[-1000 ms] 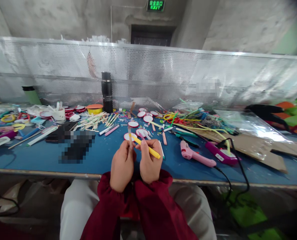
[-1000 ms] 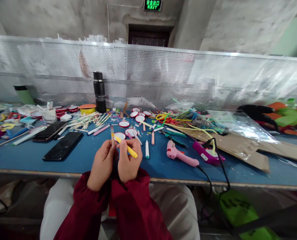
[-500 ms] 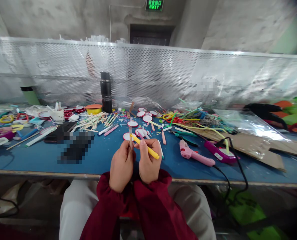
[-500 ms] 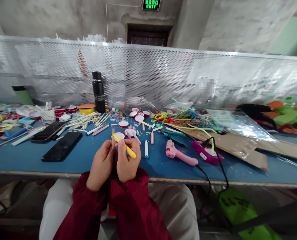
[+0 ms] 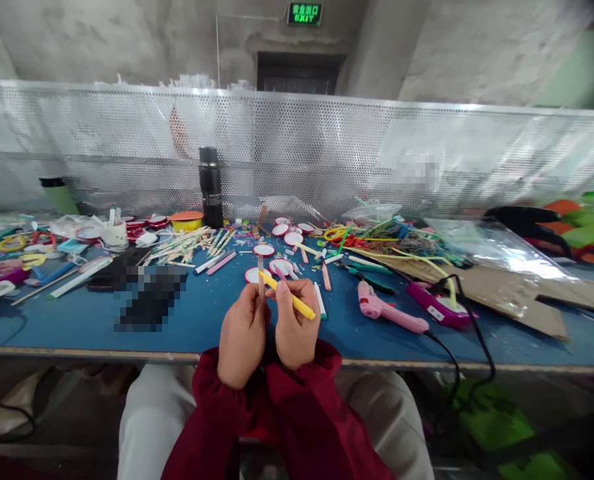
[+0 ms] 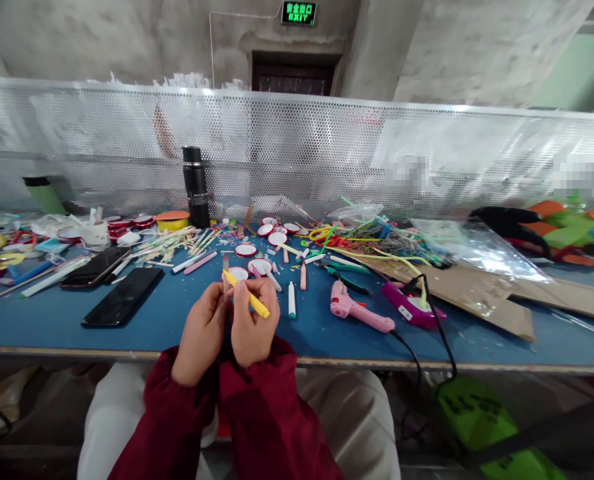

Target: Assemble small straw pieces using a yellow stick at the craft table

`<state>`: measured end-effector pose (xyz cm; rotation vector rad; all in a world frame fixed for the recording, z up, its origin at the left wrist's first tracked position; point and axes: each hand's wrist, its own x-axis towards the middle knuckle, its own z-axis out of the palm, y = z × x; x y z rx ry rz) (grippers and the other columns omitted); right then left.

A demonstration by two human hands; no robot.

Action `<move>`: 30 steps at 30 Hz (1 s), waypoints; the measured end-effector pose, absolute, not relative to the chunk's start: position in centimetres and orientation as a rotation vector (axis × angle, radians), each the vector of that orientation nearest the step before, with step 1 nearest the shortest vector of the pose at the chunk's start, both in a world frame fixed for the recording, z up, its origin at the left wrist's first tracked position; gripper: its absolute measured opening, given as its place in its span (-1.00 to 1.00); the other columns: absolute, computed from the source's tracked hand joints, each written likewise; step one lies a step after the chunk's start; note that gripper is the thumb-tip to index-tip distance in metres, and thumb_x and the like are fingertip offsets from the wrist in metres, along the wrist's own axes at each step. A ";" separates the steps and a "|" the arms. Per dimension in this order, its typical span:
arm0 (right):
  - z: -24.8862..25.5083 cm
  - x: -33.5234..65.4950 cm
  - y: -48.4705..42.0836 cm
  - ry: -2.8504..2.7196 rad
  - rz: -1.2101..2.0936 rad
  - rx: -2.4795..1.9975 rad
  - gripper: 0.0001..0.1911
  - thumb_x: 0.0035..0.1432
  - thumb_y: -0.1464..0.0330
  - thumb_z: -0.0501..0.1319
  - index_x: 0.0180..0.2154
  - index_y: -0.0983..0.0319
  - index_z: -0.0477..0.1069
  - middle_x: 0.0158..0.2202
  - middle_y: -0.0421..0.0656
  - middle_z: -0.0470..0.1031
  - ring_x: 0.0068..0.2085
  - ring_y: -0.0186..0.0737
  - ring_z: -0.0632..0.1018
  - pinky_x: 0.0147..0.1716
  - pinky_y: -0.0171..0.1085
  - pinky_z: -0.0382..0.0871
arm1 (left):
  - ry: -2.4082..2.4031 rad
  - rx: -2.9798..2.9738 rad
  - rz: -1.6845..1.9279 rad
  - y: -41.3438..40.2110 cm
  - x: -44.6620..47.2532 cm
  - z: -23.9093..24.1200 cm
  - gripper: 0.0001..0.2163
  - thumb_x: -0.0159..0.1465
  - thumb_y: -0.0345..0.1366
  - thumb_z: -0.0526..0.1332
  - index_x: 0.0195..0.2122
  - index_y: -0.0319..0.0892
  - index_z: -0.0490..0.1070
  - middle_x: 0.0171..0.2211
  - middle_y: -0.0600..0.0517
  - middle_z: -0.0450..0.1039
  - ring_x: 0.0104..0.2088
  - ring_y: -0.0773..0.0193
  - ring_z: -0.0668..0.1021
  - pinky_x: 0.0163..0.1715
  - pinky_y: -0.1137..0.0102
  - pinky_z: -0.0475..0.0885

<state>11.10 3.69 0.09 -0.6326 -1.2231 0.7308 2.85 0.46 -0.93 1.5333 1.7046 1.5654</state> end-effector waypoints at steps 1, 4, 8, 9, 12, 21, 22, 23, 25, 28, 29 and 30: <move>0.1 11.1 3.7 -1.218 0.731 -0.631 -0.72 0.32 0.14 0.23 -0.33 0.20 0.39 -0.44 -0.19 0.58 -0.38 -0.21 0.59 -0.31 -0.22 0.45 | 1.701 1.537 1.565 0.5 2.8 -0.9 -0.79 0.45 -0.16 0.01 -0.26 -0.08 0.34 -0.42 0.07 0.45 -0.40 0.24 0.47 -0.34 0.41 0.31; 0.1 11.2 3.7 -1.212 0.725 -0.635 -0.72 0.33 0.14 0.22 -0.33 0.20 0.39 -0.44 -0.19 0.58 -0.39 -0.21 0.58 -0.32 -0.22 0.45 | 1.690 1.550 1.569 0.6 2.8 -1.0 -0.79 0.45 -0.15 0.01 -0.27 -0.08 0.33 -0.43 0.08 0.44 -0.40 0.25 0.47 -0.34 0.41 0.30; -0.1 11.2 3.9 -1.186 0.704 -0.666 -0.72 0.33 0.13 0.23 -0.33 0.20 0.40 -0.42 -0.19 0.58 -0.36 -0.20 0.59 -0.29 -0.21 0.45 | 1.695 1.548 1.584 0.6 2.8 -1.0 -0.78 0.45 -0.16 -0.01 -0.28 -0.08 0.33 -0.46 0.10 0.39 -0.44 0.26 0.42 -0.38 0.40 0.27; -0.1 11.2 3.9 -1.166 0.699 -0.677 -0.71 0.33 0.13 0.23 -0.33 0.19 0.39 -0.42 -0.19 0.57 -0.36 -0.20 0.58 -0.29 -0.21 0.45 | 1.695 1.544 1.587 0.6 2.8 -1.0 -0.77 0.46 -0.15 -0.02 -0.27 -0.08 0.33 -0.46 0.11 0.37 -0.45 0.26 0.41 -0.39 0.40 0.26; -0.3 11.2 4.0 -1.116 0.688 -0.697 -0.70 0.31 0.11 0.23 -0.34 0.18 0.38 -0.43 -0.19 0.56 -0.37 -0.20 0.56 -0.30 -0.21 0.44 | 1.689 1.536 1.597 0.5 2.9 -0.8 -0.76 0.46 -0.13 -0.03 -0.25 -0.08 0.33 -0.47 0.11 0.36 -0.46 0.26 0.40 -0.41 0.40 0.24; -0.4 11.2 3.8 -1.135 0.759 -0.654 -0.69 0.29 0.11 0.25 -0.36 0.20 0.39 -0.46 -0.20 0.55 -0.39 -0.21 0.56 -0.30 -0.21 0.45 | 1.678 1.537 1.606 0.5 2.9 -1.0 -0.74 0.47 -0.13 -0.04 -0.27 -0.09 0.32 -0.47 0.11 0.34 -0.46 0.27 0.39 -0.41 0.40 0.22; -0.3 11.2 3.8 -1.136 0.759 -0.653 -0.69 0.28 0.11 0.26 -0.37 0.20 0.39 -0.46 -0.20 0.55 -0.39 -0.21 0.56 -0.30 -0.21 0.45 | 1.679 1.538 1.605 0.5 2.9 -1.0 -0.74 0.47 -0.13 -0.04 -0.26 -0.09 0.32 -0.46 0.11 0.34 -0.46 0.27 0.39 -0.41 0.40 0.22; -0.3 11.2 3.8 -1.140 0.760 -0.650 -0.69 0.28 0.11 0.26 -0.37 0.20 0.39 -0.46 -0.20 0.55 -0.40 -0.21 0.56 -0.31 -0.21 0.45 | 1.678 1.538 1.605 0.5 2.9 -1.0 -0.74 0.47 -0.12 -0.03 -0.26 -0.09 0.32 -0.46 0.11 0.35 -0.45 0.27 0.39 -0.40 0.40 0.22; -0.2 11.2 3.7 -1.155 0.768 -0.641 -0.70 0.28 0.12 0.26 -0.37 0.20 0.39 -0.47 -0.20 0.56 -0.40 -0.21 0.57 -0.32 -0.21 0.44 | 1.675 1.532 1.608 0.5 2.8 -1.1 -0.74 0.47 -0.12 -0.03 -0.26 -0.09 0.33 -0.45 0.11 0.36 -0.45 0.28 0.39 -0.40 0.41 0.23; 0.0 11.3 3.6 -1.184 0.775 -0.632 -0.71 0.28 0.14 0.25 -0.37 0.20 0.39 -0.48 -0.21 0.56 -0.40 -0.20 0.58 -0.32 -0.21 0.44 | 1.672 1.526 1.613 0.5 2.8 -1.2 -0.75 0.47 -0.12 -0.01 -0.26 -0.09 0.33 -0.44 0.10 0.38 -0.45 0.28 0.40 -0.39 0.41 0.25; 0.1 11.3 3.6 -1.193 0.773 -0.630 -0.72 0.29 0.14 0.24 -0.37 0.19 0.39 -0.48 -0.21 0.56 -0.40 -0.20 0.58 -0.32 -0.21 0.45 | 1.673 1.528 1.612 0.5 2.8 -1.2 -0.76 0.46 -0.12 0.00 -0.27 -0.09 0.33 -0.44 0.10 0.39 -0.44 0.28 0.40 -0.38 0.41 0.25; 0.1 11.3 3.6 -1.202 0.768 -0.630 -0.72 0.29 0.15 0.24 -0.38 0.19 0.39 -0.48 -0.21 0.56 -0.40 -0.21 0.58 -0.32 -0.21 0.45 | 1.675 1.530 1.611 0.5 2.8 -1.2 -0.76 0.46 -0.13 0.00 -0.27 -0.09 0.33 -0.44 0.10 0.40 -0.44 0.28 0.41 -0.37 0.41 0.26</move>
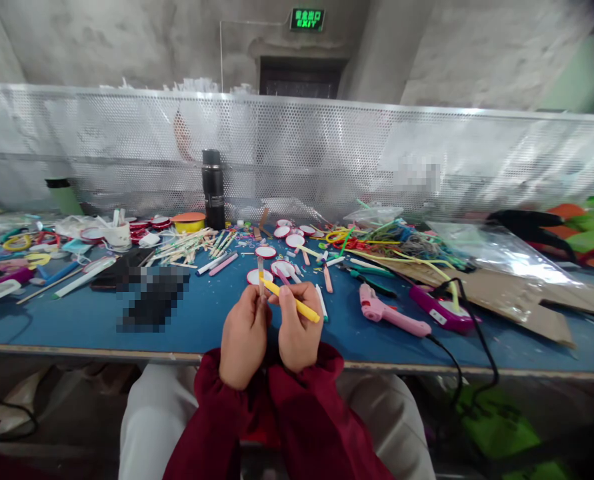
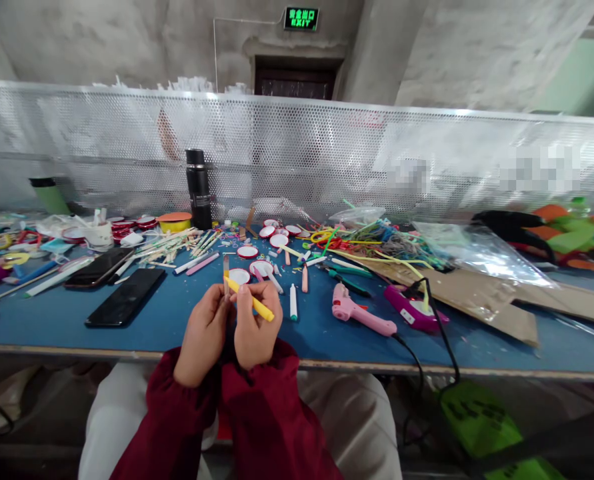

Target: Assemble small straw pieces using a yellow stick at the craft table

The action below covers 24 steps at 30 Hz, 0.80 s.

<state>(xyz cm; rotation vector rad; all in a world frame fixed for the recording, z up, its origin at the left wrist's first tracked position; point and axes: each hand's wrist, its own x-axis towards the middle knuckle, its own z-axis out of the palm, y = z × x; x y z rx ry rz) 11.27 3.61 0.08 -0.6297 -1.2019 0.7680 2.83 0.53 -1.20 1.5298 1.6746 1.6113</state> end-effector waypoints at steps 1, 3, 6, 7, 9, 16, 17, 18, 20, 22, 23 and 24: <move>0.1 11.3 3.6 -1.210 0.761 -0.632 -0.72 0.29 0.15 0.24 -0.38 0.19 0.39 -0.48 -0.21 0.56 -0.40 -0.21 0.57 -0.31 -0.21 0.45 | 1.678 1.532 1.610 0.5 2.8 -1.2 -0.76 0.46 -0.13 0.00 -0.27 -0.09 0.33 -0.44 0.10 0.41 -0.44 0.27 0.41 -0.37 0.42 0.26; 0.0 11.3 3.7 -1.218 0.746 -0.643 -0.72 0.29 0.15 0.24 -0.39 0.20 0.39 -0.48 -0.21 0.55 -0.39 -0.21 0.57 -0.30 -0.21 0.45 | 1.683 1.536 1.611 0.5 2.8 -1.2 -0.76 0.47 -0.14 0.00 -0.28 -0.09 0.33 -0.44 0.09 0.41 -0.44 0.27 0.42 -0.37 0.42 0.26; -0.1 11.2 3.8 -1.195 0.740 -0.680 -0.71 0.29 0.15 0.24 -0.38 0.20 0.40 -0.47 -0.21 0.55 -0.39 -0.21 0.57 -0.30 -0.21 0.45 | 1.690 1.544 1.619 0.5 2.8 -1.2 -0.75 0.47 -0.14 -0.02 -0.28 -0.09 0.33 -0.44 0.09 0.40 -0.44 0.27 0.41 -0.39 0.42 0.24; -0.2 11.2 3.9 -1.181 0.741 -0.694 -0.71 0.29 0.14 0.24 -0.37 0.20 0.40 -0.47 -0.21 0.55 -0.39 -0.21 0.57 -0.30 -0.21 0.45 | 1.693 1.546 1.620 0.5 2.8 -1.1 -0.75 0.47 -0.15 -0.03 -0.28 -0.09 0.33 -0.45 0.09 0.38 -0.44 0.27 0.40 -0.40 0.42 0.24; -0.3 11.2 4.0 -1.153 0.735 -0.715 -0.71 0.28 0.14 0.24 -0.37 0.20 0.39 -0.47 -0.21 0.55 -0.39 -0.21 0.57 -0.30 -0.20 0.45 | 1.694 1.546 1.623 0.5 2.8 -1.1 -0.74 0.48 -0.15 -0.04 -0.28 -0.09 0.33 -0.46 0.10 0.36 -0.45 0.27 0.40 -0.41 0.41 0.23; -0.2 11.2 3.9 -1.165 0.733 -0.676 -0.71 0.29 0.14 0.24 -0.38 0.20 0.40 -0.47 -0.21 0.55 -0.39 -0.22 0.57 -0.30 -0.21 0.44 | 1.680 1.536 1.624 0.5 2.8 -1.1 -0.74 0.48 -0.14 -0.03 -0.27 -0.09 0.34 -0.46 0.10 0.37 -0.45 0.27 0.40 -0.40 0.41 0.24; -0.2 11.2 3.8 -1.181 0.736 -0.662 -0.72 0.29 0.15 0.24 -0.38 0.20 0.40 -0.47 -0.21 0.55 -0.39 -0.21 0.57 -0.30 -0.21 0.44 | 1.678 1.533 1.624 0.5 2.9 -1.1 -0.74 0.48 -0.14 -0.02 -0.27 -0.09 0.34 -0.45 0.09 0.38 -0.44 0.27 0.41 -0.40 0.41 0.25; -0.1 11.3 3.7 -1.198 0.739 -0.647 -0.72 0.30 0.15 0.24 -0.38 0.20 0.40 -0.47 -0.21 0.55 -0.39 -0.21 0.57 -0.30 -0.21 0.45 | 1.675 1.530 1.624 0.4 2.9 -1.1 -0.74 0.47 -0.14 -0.02 -0.28 -0.09 0.34 -0.45 0.09 0.39 -0.44 0.27 0.41 -0.39 0.41 0.25; 0.0 11.3 3.7 -1.224 0.749 -0.622 -0.72 0.30 0.16 0.24 -0.37 0.20 0.40 -0.46 -0.20 0.55 -0.38 -0.21 0.58 -0.29 -0.20 0.46 | 1.668 1.528 1.628 0.4 2.9 -1.2 -0.75 0.47 -0.13 -0.01 -0.29 -0.09 0.33 -0.44 0.09 0.41 -0.43 0.27 0.42 -0.38 0.41 0.26; 0.0 11.3 3.7 -1.231 0.753 -0.621 -0.72 0.30 0.16 0.24 -0.38 0.20 0.40 -0.46 -0.20 0.55 -0.38 -0.20 0.58 -0.28 -0.20 0.46 | 1.671 1.529 1.633 0.4 2.9 -1.2 -0.74 0.47 -0.12 -0.01 -0.29 -0.09 0.33 -0.44 0.09 0.41 -0.43 0.27 0.42 -0.38 0.42 0.27; 0.0 11.2 3.7 -1.225 0.752 -0.631 -0.72 0.30 0.15 0.24 -0.38 0.20 0.40 -0.46 -0.20 0.55 -0.38 -0.20 0.58 -0.29 -0.20 0.46 | 1.678 1.532 1.633 0.5 2.9 -1.2 -0.74 0.47 -0.12 -0.01 -0.29 -0.09 0.33 -0.44 0.09 0.41 -0.43 0.27 0.42 -0.39 0.41 0.26; -0.1 11.2 3.8 -1.213 0.748 -0.647 -0.72 0.30 0.15 0.24 -0.37 0.20 0.40 -0.46 -0.20 0.55 -0.38 -0.20 0.58 -0.29 -0.20 0.45 | 1.685 1.537 1.631 0.5 2.8 -1.2 -0.74 0.47 -0.13 -0.02 -0.29 -0.09 0.33 -0.44 0.09 0.40 -0.44 0.27 0.42 -0.40 0.41 0.26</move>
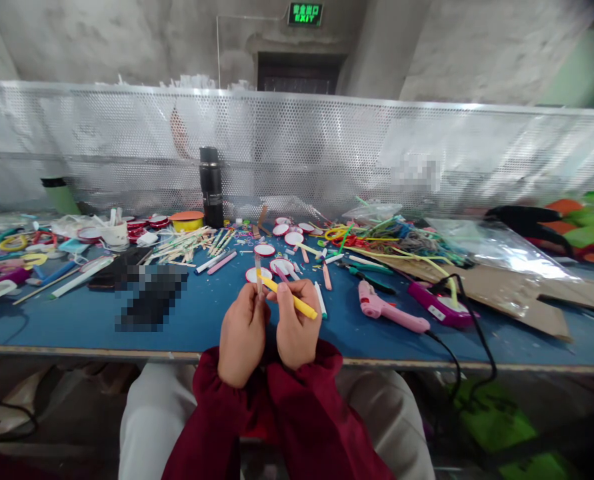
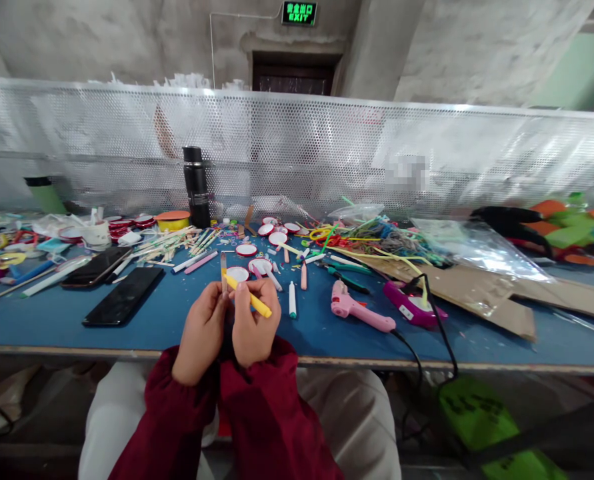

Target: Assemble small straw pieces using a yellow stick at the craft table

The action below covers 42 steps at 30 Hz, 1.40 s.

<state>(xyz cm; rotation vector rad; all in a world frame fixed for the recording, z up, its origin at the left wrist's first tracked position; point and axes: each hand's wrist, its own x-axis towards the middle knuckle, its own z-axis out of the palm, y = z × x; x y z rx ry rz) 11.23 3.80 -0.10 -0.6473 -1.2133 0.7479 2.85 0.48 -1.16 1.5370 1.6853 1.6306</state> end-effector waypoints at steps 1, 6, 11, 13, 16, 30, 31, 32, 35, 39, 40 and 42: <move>-0.2 11.2 3.9 -1.196 0.741 -0.666 -0.71 0.30 0.14 0.24 -0.37 0.20 0.39 -0.46 -0.20 0.55 -0.38 -0.20 0.57 -0.30 -0.20 0.45 | 1.693 1.542 1.630 0.5 2.8 -1.1 -0.75 0.47 -0.14 -0.02 -0.29 -0.09 0.33 -0.45 0.09 0.40 -0.45 0.27 0.41 -0.40 0.41 0.25; -0.2 11.2 3.9 -1.151 0.739 -0.681 -0.71 0.29 0.14 0.24 -0.37 0.20 0.39 -0.46 -0.21 0.55 -0.40 -0.22 0.56 -0.32 -0.22 0.44 | 1.696 1.544 1.620 0.6 2.8 -1.1 -0.73 0.47 -0.12 -0.03 -0.28 -0.09 0.33 -0.48 0.10 0.36 -0.46 0.27 0.40 -0.41 0.41 0.24; 0.1 11.3 3.6 -1.236 0.748 -0.624 -0.73 0.31 0.16 0.23 -0.37 0.19 0.39 -0.46 -0.21 0.55 -0.37 -0.21 0.58 -0.28 -0.21 0.46 | 1.684 1.532 1.623 0.7 2.8 -1.3 -0.73 0.47 -0.10 -0.01 -0.28 -0.09 0.33 -0.41 0.08 0.42 -0.42 0.26 0.42 -0.37 0.41 0.27; 0.1 11.3 3.7 -1.236 0.742 -0.647 -0.72 0.31 0.16 0.22 -0.37 0.19 0.38 -0.46 -0.21 0.55 -0.38 -0.20 0.58 -0.29 -0.20 0.45 | 1.692 1.538 1.622 0.7 2.8 -1.3 -0.73 0.47 -0.10 -0.02 -0.28 -0.09 0.32 -0.42 0.08 0.41 -0.43 0.26 0.42 -0.38 0.41 0.26; -0.2 11.2 3.9 -1.182 0.721 -0.699 -0.72 0.30 0.14 0.23 -0.36 0.19 0.39 -0.45 -0.21 0.55 -0.38 -0.20 0.57 -0.29 -0.19 0.45 | 1.697 1.547 1.620 0.6 2.8 -1.1 -0.73 0.48 -0.11 -0.03 -0.28 -0.09 0.33 -0.46 0.09 0.37 -0.45 0.26 0.40 -0.41 0.41 0.24; -0.3 11.2 4.0 -1.162 0.726 -0.715 -0.70 0.30 0.12 0.23 -0.35 0.19 0.38 -0.45 -0.20 0.56 -0.37 -0.19 0.58 -0.28 -0.18 0.46 | 1.697 1.538 1.603 0.6 2.8 -1.1 -0.74 0.48 -0.12 -0.03 -0.26 -0.09 0.33 -0.45 0.10 0.35 -0.44 0.25 0.38 -0.39 0.40 0.23; -0.3 11.2 4.0 -1.152 0.720 -0.721 -0.70 0.30 0.12 0.23 -0.35 0.19 0.38 -0.45 -0.20 0.56 -0.37 -0.20 0.57 -0.28 -0.18 0.45 | 1.699 1.538 1.604 0.6 2.8 -1.1 -0.73 0.48 -0.12 -0.04 -0.26 -0.09 0.33 -0.46 0.10 0.34 -0.45 0.25 0.38 -0.40 0.40 0.23; -0.3 11.2 4.0 -1.150 0.719 -0.719 -0.70 0.30 0.12 0.23 -0.35 0.19 0.38 -0.44 -0.20 0.56 -0.37 -0.20 0.57 -0.28 -0.19 0.45 | 1.701 1.540 1.604 0.6 2.8 -1.1 -0.73 0.48 -0.12 -0.03 -0.26 -0.09 0.34 -0.46 0.10 0.34 -0.45 0.26 0.38 -0.40 0.40 0.23; -0.2 11.2 3.9 -1.183 0.743 -0.679 -0.71 0.31 0.12 0.23 -0.34 0.19 0.39 -0.44 -0.20 0.56 -0.36 -0.20 0.58 -0.29 -0.19 0.46 | 1.700 1.539 1.602 0.6 2.7 -1.2 -0.74 0.48 -0.12 -0.02 -0.26 -0.09 0.34 -0.43 0.08 0.39 -0.43 0.25 0.41 -0.38 0.40 0.26; 0.0 11.2 3.7 -1.219 0.765 -0.625 -0.73 0.31 0.15 0.23 -0.36 0.18 0.39 -0.45 -0.21 0.56 -0.37 -0.20 0.58 -0.28 -0.19 0.47 | 1.692 1.515 1.598 0.6 2.7 -1.2 -0.73 0.48 -0.09 -0.02 -0.26 -0.09 0.33 -0.39 0.06 0.45 -0.39 0.24 0.45 -0.34 0.40 0.29; 0.0 11.2 3.8 -1.226 0.766 -0.622 -0.73 0.31 0.15 0.23 -0.36 0.18 0.39 -0.46 -0.21 0.56 -0.37 -0.21 0.58 -0.28 -0.19 0.47 | 1.692 1.517 1.599 0.6 2.8 -1.2 -0.73 0.48 -0.09 -0.02 -0.26 -0.09 0.33 -0.39 0.06 0.44 -0.38 0.24 0.45 -0.33 0.40 0.29; 0.0 11.2 3.8 -1.231 0.759 -0.640 -0.72 0.31 0.15 0.23 -0.36 0.18 0.39 -0.46 -0.21 0.55 -0.37 -0.20 0.58 -0.29 -0.20 0.46 | 1.699 1.529 1.603 0.7 2.7 -1.2 -0.72 0.47 -0.09 -0.02 -0.27 -0.09 0.33 -0.40 0.06 0.43 -0.39 0.24 0.44 -0.34 0.40 0.29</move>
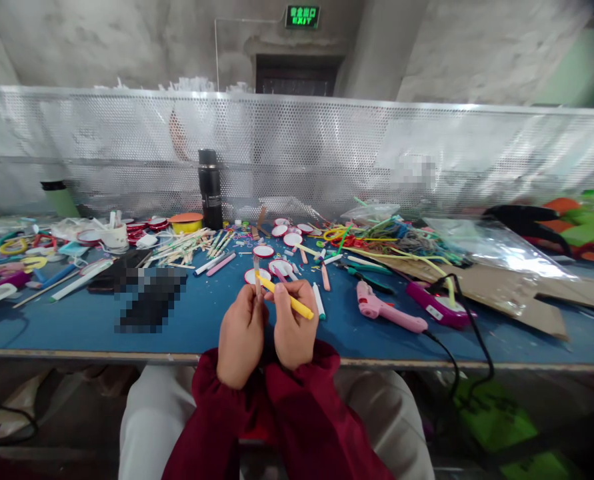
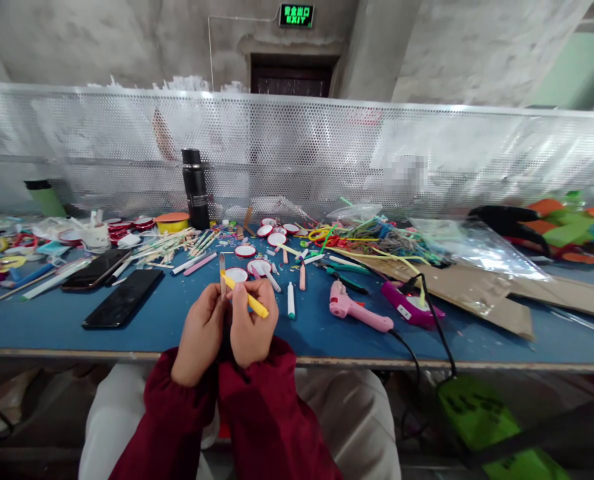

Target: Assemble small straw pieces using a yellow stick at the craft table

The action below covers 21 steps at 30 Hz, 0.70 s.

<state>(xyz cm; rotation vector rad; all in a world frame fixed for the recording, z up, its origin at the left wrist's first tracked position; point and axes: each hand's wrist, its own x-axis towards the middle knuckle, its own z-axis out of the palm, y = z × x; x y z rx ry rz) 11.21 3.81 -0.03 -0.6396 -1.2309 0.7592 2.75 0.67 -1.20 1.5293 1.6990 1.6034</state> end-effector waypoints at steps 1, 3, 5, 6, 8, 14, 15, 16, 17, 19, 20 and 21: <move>-0.1 11.2 3.9 -1.222 0.750 -0.658 -0.72 0.31 0.14 0.23 -0.36 0.19 0.39 -0.45 -0.21 0.56 -0.37 -0.20 0.58 -0.29 -0.20 0.46 | 1.704 1.537 1.604 0.7 2.7 -1.2 -0.72 0.47 -0.09 -0.02 -0.27 -0.09 0.34 -0.41 0.07 0.41 -0.40 0.24 0.44 -0.35 0.40 0.28; -0.1 11.2 3.9 -1.185 0.725 -0.695 -0.71 0.30 0.12 0.23 -0.36 0.19 0.39 -0.44 -0.20 0.56 -0.37 -0.20 0.58 -0.30 -0.20 0.46 | 1.710 1.547 1.600 0.7 2.7 -1.2 -0.72 0.47 -0.10 -0.03 -0.27 -0.09 0.34 -0.44 0.08 0.38 -0.43 0.24 0.42 -0.38 0.40 0.26; -0.2 11.2 4.0 -1.151 0.712 -0.709 -0.70 0.30 0.11 0.24 -0.35 0.19 0.39 -0.44 -0.20 0.56 -0.37 -0.20 0.57 -0.30 -0.20 0.45 | 1.712 1.549 1.596 0.7 2.7 -1.2 -0.73 0.47 -0.11 -0.03 -0.26 -0.09 0.35 -0.45 0.08 0.37 -0.45 0.25 0.40 -0.40 0.40 0.24; -0.2 11.2 3.9 -1.149 0.714 -0.703 -0.70 0.30 0.12 0.24 -0.35 0.19 0.39 -0.44 -0.20 0.56 -0.37 -0.20 0.57 -0.30 -0.20 0.45 | 1.709 1.549 1.595 0.7 2.7 -1.2 -0.73 0.47 -0.12 -0.03 -0.26 -0.09 0.34 -0.45 0.08 0.37 -0.44 0.25 0.40 -0.41 0.40 0.24; -0.2 11.2 3.9 -1.174 0.730 -0.676 -0.71 0.31 0.13 0.23 -0.35 0.19 0.39 -0.44 -0.20 0.57 -0.37 -0.21 0.58 -0.29 -0.20 0.46 | 1.698 1.543 1.595 0.6 2.7 -1.3 -0.74 0.47 -0.11 -0.03 -0.27 -0.09 0.33 -0.43 0.07 0.40 -0.42 0.24 0.42 -0.38 0.40 0.26; -0.1 11.2 3.8 -1.225 0.736 -0.667 -0.71 0.32 0.12 0.22 -0.34 0.19 0.39 -0.45 -0.20 0.56 -0.37 -0.20 0.58 -0.28 -0.19 0.46 | 1.697 1.534 1.593 0.6 2.7 -1.2 -0.74 0.47 -0.10 -0.01 -0.27 -0.09 0.33 -0.42 0.06 0.43 -0.40 0.24 0.45 -0.35 0.40 0.28; -0.1 11.2 3.9 -1.210 0.730 -0.680 -0.70 0.31 0.12 0.23 -0.34 0.19 0.39 -0.45 -0.20 0.56 -0.36 -0.20 0.58 -0.28 -0.19 0.46 | 1.701 1.539 1.594 0.6 2.7 -1.2 -0.74 0.47 -0.11 -0.02 -0.28 -0.08 0.33 -0.43 0.07 0.42 -0.41 0.24 0.44 -0.36 0.40 0.27; -0.2 11.2 3.9 -1.191 0.725 -0.692 -0.70 0.31 0.11 0.23 -0.34 0.19 0.39 -0.44 -0.19 0.57 -0.36 -0.20 0.58 -0.28 -0.19 0.46 | 1.706 1.544 1.595 0.6 2.8 -1.2 -0.74 0.47 -0.11 -0.02 -0.28 -0.08 0.33 -0.44 0.07 0.41 -0.43 0.24 0.43 -0.38 0.40 0.26; -0.2 11.2 3.9 -1.172 0.719 -0.700 -0.70 0.31 0.11 0.23 -0.34 0.19 0.39 -0.43 -0.19 0.57 -0.36 -0.20 0.58 -0.28 -0.19 0.46 | 1.711 1.548 1.595 0.6 2.8 -1.1 -0.74 0.47 -0.11 -0.03 -0.28 -0.08 0.33 -0.45 0.08 0.39 -0.44 0.24 0.42 -0.39 0.41 0.25; -0.2 11.2 3.9 -1.150 0.712 -0.700 -0.69 0.30 0.10 0.23 -0.34 0.19 0.39 -0.43 -0.19 0.57 -0.36 -0.20 0.57 -0.28 -0.19 0.45 | 1.715 1.552 1.595 0.6 2.8 -1.1 -0.74 0.47 -0.12 -0.03 -0.28 -0.08 0.33 -0.46 0.09 0.38 -0.45 0.24 0.41 -0.41 0.41 0.24; -0.1 11.2 3.9 -1.154 0.716 -0.694 -0.69 0.30 0.10 0.23 -0.34 0.19 0.39 -0.43 -0.19 0.57 -0.36 -0.20 0.58 -0.29 -0.20 0.45 | 1.713 1.552 1.592 0.6 2.8 -1.1 -0.74 0.47 -0.12 -0.03 -0.28 -0.08 0.33 -0.46 0.08 0.39 -0.45 0.24 0.41 -0.40 0.40 0.25; -0.1 11.2 3.8 -1.166 0.723 -0.685 -0.69 0.31 0.10 0.23 -0.34 0.19 0.39 -0.44 -0.19 0.57 -0.36 -0.20 0.58 -0.29 -0.20 0.45 | 1.710 1.550 1.590 0.6 2.8 -1.1 -0.74 0.47 -0.12 -0.03 -0.28 -0.08 0.33 -0.45 0.08 0.40 -0.45 0.25 0.42 -0.40 0.40 0.26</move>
